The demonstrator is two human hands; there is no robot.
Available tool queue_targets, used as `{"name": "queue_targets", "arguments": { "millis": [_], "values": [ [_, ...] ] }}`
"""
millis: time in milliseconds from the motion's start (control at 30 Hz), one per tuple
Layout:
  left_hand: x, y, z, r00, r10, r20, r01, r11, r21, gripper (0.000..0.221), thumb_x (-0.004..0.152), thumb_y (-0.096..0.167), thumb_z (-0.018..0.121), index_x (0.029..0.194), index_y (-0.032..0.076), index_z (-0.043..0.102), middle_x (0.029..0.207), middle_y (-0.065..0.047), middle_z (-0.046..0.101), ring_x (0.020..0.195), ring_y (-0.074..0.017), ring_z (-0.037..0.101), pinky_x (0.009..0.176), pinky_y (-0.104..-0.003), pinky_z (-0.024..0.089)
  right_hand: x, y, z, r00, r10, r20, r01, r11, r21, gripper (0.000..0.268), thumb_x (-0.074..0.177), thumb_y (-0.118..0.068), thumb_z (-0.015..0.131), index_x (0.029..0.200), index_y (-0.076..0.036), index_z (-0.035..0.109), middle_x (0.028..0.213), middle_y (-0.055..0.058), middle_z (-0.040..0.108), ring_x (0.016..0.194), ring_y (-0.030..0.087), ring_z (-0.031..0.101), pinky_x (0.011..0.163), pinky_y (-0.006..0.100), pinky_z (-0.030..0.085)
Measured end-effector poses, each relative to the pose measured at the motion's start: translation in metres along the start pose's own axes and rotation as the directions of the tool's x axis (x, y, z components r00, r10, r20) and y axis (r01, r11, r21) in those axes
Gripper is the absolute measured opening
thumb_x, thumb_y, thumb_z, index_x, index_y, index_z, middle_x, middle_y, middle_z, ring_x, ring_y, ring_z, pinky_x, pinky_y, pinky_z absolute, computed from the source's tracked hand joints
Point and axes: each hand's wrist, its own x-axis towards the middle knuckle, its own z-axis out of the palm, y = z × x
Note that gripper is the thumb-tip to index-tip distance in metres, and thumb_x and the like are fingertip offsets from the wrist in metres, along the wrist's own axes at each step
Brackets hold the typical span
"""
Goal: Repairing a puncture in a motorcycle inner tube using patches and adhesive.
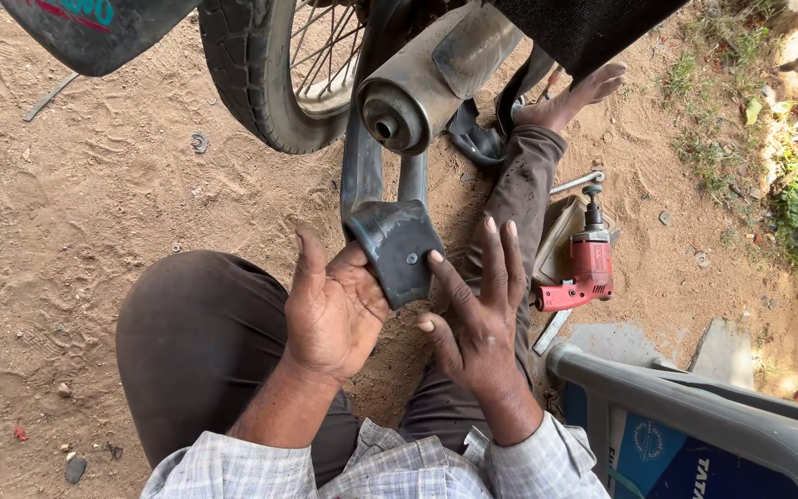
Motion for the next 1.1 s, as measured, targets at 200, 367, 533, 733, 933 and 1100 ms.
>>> {"name": "queue_targets", "arguments": {
  "millis": [200,367,533,733,933,1100],
  "values": [
    [0.000,0.001,0.002,1.000,-0.002,-0.024,0.002,1.000,-0.003,0.102,0.097,0.078,0.026,0.148,-0.008,0.048,0.145,-0.023,0.057,0.139,-0.0329,0.054,0.119,-0.052,0.042,-0.004,-0.002,0.005,1.000,-0.029,-0.006,0.029,1.000,-0.003,0.061,0.101,-0.063,0.051,0.139,-0.018,0.069,0.171,0.023,0.024,0.162,0.044,0.016,0.132,0.058,0.020],
    [0.000,0.002,0.004,1.000,-0.007,-0.018,0.008,1.000,0.029,0.103,0.096,0.078,0.026,0.148,-0.008,0.048,0.145,-0.022,0.057,0.140,-0.0311,0.053,0.121,-0.050,0.042,-0.006,-0.010,0.012,0.997,-0.078,0.004,0.078,0.997,0.014,0.061,0.101,-0.064,0.051,0.138,-0.019,0.070,0.169,0.024,0.025,0.161,0.045,0.017,0.132,0.058,0.019],
    [-0.002,0.002,0.002,0.999,-0.027,-0.030,0.029,0.997,0.069,0.104,0.095,0.079,0.025,0.145,-0.008,0.050,0.140,-0.021,0.061,0.136,-0.0301,0.056,0.118,-0.049,0.043,0.005,-0.013,0.012,0.996,-0.089,0.018,0.088,0.996,0.027,0.064,0.100,-0.066,0.051,0.138,-0.019,0.070,0.168,0.025,0.026,0.160,0.046,0.017,0.131,0.058,0.018],
    [-0.002,0.000,-0.002,0.999,-0.045,0.007,0.045,0.998,0.054,0.105,0.097,0.080,0.024,0.145,-0.009,0.052,0.133,-0.020,0.065,0.127,-0.0309,0.060,0.108,-0.051,0.046,0.014,-0.011,0.007,0.998,-0.063,0.011,0.063,0.998,0.001,0.067,0.099,-0.066,0.049,0.141,-0.018,0.068,0.169,0.026,0.024,0.161,0.046,0.016,0.131,0.059,0.016],
    [0.000,0.003,0.001,0.999,-0.002,-0.047,0.004,0.999,0.041,0.100,0.094,0.077,0.029,0.143,-0.006,0.053,0.141,-0.018,0.062,0.136,-0.0290,0.057,0.118,-0.049,0.044,0.003,0.005,0.003,0.998,-0.021,-0.054,0.021,1.000,-0.003,0.063,0.104,-0.064,0.046,0.137,-0.017,0.071,0.170,0.021,0.026,0.162,0.042,0.016,0.133,0.055,0.018],
    [-0.002,0.005,-0.004,0.999,0.054,-0.005,-0.054,0.998,0.038,0.096,0.099,0.075,0.033,0.144,-0.008,0.053,0.140,-0.023,0.062,0.137,-0.0324,0.057,0.119,-0.052,0.043,-0.024,0.078,0.008,0.937,0.127,-0.324,-0.021,0.950,0.311,0.036,0.116,-0.043,0.053,0.124,-0.011,0.067,0.166,0.015,0.038,0.161,0.030,0.032,0.138,0.049,0.032]
  ]
}}
